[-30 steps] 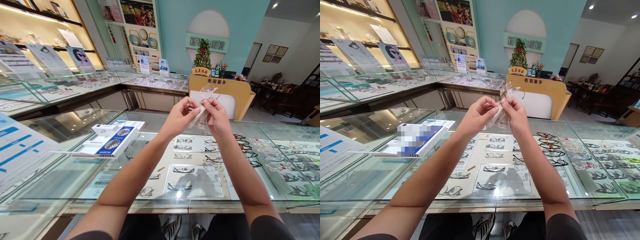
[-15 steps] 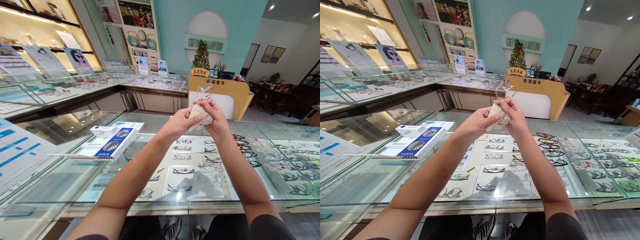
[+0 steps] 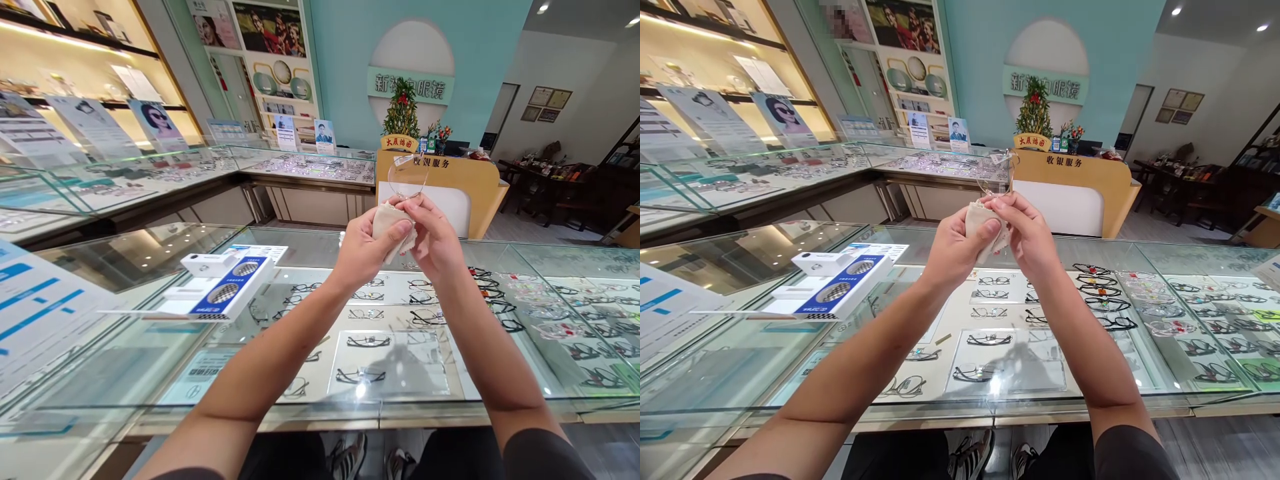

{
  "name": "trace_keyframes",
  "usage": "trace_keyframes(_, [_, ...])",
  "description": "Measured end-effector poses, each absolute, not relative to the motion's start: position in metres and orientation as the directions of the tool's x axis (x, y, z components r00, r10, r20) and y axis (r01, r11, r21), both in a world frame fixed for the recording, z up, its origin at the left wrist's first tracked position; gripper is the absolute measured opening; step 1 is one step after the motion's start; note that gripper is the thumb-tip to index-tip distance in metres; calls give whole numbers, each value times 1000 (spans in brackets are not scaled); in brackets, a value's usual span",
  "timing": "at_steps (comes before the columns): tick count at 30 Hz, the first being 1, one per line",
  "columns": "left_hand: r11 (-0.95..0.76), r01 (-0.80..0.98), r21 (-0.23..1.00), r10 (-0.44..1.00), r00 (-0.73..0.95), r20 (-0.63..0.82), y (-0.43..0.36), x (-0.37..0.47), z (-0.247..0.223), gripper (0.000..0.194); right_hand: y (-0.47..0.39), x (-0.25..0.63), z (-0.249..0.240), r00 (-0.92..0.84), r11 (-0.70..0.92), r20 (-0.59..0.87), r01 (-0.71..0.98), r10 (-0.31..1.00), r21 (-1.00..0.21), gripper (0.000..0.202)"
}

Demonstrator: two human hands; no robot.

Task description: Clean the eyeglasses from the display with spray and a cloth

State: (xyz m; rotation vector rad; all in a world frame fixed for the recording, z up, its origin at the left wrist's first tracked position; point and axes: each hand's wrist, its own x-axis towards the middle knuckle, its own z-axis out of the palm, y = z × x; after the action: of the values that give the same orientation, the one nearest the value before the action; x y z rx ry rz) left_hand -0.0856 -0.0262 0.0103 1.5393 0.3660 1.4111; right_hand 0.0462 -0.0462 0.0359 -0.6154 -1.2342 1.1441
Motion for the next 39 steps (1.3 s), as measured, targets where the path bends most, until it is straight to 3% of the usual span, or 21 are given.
trace_keyframes(5, [-575, -294, 763, 742, 205, 638, -24, -87, 10, 60, -47, 46, 37, -51, 358, 403, -370, 914, -857, 39])
trace_keyframes(9, [-585, -209, 784, 693, 375, 616, -16, -98, 16, 64, -40, 54, 37, 7, 388, 414, -366, 910, -846, 36])
trace_keyframes(14, [-538, -225, 812, 634, 527, 566, -10, -108, 21, 54, -35, 58, 35, 0, 397, 421, -332, 907, -855, 39])
trace_keyframes(22, [-541, -266, 798, 771, 223, 597, -25, -93, 11, 51, -38, 46, 28, -146, 278, 344, -344, 927, -897, 47])
trace_keyframes(28, [-613, -153, 775, 726, 279, 629, -21, -94, 14, 70, -38, 54, 34, -23, 368, 406, -375, 914, -851, 46])
trace_keyframes(33, [-528, -134, 839, 773, 333, 540, -6, -103, 12, 75, -37, 66, 37, 56, 425, 429, -300, 902, -854, 41])
trace_keyframes(39, [-400, -242, 884, 875, 185, 447, 15, -115, 13, 73, -38, 65, 34, -93, 356, 379, -201, 921, -913, 28])
